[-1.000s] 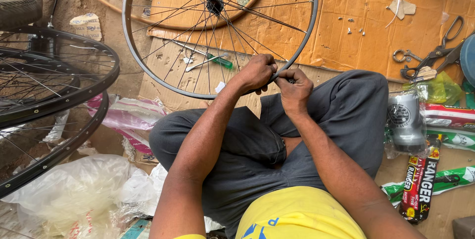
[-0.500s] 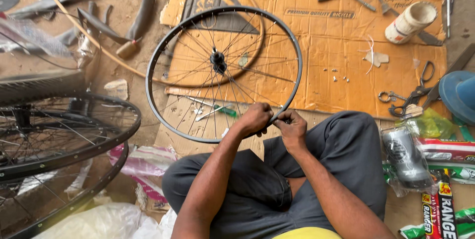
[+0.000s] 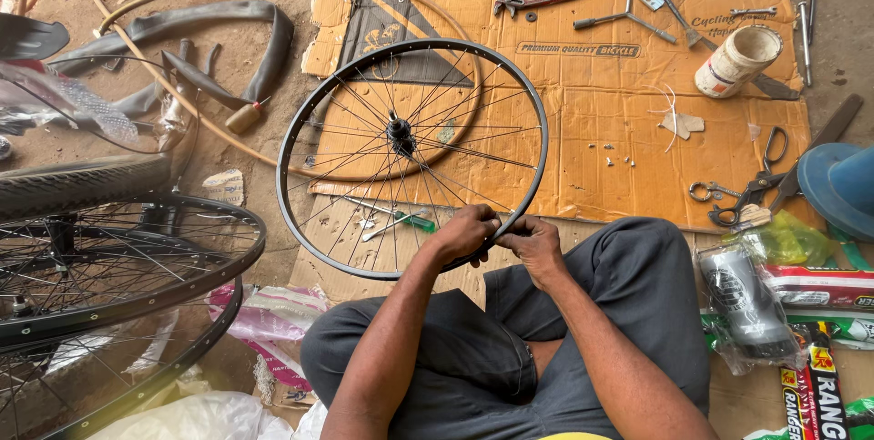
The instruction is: The person is sitting on the floor and working on a bicycle wheel. They are using their hands to adjust and tighten the spokes of the wheel.
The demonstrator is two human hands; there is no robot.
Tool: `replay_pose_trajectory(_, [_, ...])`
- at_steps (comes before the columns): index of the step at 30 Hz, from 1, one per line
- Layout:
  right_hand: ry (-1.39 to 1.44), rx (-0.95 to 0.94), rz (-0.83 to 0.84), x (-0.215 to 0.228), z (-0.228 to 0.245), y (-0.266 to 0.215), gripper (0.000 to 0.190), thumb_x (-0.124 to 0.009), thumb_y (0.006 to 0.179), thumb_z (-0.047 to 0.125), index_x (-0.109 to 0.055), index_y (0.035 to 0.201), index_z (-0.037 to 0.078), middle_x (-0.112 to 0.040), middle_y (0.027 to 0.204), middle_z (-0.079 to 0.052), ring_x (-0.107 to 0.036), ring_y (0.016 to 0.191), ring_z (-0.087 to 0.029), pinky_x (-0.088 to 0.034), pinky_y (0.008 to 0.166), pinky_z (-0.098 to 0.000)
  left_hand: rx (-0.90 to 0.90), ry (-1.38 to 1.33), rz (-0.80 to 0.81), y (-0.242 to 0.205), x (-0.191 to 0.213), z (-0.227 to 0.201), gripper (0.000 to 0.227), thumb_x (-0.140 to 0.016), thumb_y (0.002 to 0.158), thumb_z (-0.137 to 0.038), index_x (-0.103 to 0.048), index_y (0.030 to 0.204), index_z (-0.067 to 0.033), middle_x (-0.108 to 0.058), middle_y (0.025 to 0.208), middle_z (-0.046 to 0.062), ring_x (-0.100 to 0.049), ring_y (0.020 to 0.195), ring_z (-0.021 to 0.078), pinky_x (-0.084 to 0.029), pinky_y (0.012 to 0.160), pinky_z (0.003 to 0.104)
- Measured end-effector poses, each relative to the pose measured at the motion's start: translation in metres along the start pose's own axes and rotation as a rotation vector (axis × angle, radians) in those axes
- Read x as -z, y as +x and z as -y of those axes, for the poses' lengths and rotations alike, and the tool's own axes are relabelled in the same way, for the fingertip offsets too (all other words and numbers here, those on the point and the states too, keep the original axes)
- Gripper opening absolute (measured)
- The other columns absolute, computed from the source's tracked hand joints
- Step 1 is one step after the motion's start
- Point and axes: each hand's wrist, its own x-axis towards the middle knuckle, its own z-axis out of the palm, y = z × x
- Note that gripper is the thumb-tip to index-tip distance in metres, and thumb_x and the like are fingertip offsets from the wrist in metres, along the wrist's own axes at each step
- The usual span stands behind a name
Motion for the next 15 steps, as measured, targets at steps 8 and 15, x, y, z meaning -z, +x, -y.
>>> replay_pose_trajectory(8, [0.032, 0.024, 0.092, 0.008, -0.006, 0.008, 0.013, -0.079, 0.082, -0.003, -0.074, 0.094, -0.002, -0.075, 0.084, -0.008, -0.07, 0.076, -0.012, -0.058, 0.068, -0.0273, 0.031, 0.356, -0.096, 0.014, -0.004, 0.006, 0.041, -0.05, 0.107, -0.037, -0.07, 0.109, -0.0009, -0.074, 0.085, 0.016, -0.07, 0.074, 0.0235, -0.056, 0.073, 0.043])
replay_pose_trajectory(15, [-0.061, 0.086, 0.098, 0.01, -0.016, 0.01, 0.009, -0.08, 0.083, -0.003, -0.074, 0.091, -0.002, -0.074, 0.084, -0.008, -0.071, 0.08, -0.014, -0.062, 0.075, -0.029, -0.063, 0.643, -0.279, 0.024, -0.009, 0.028, 0.041, -0.055, 0.108, -0.038, -0.074, 0.104, -0.0025, -0.072, 0.096, 0.02, -0.069, 0.089, 0.0358, -0.051, 0.08, 0.048])
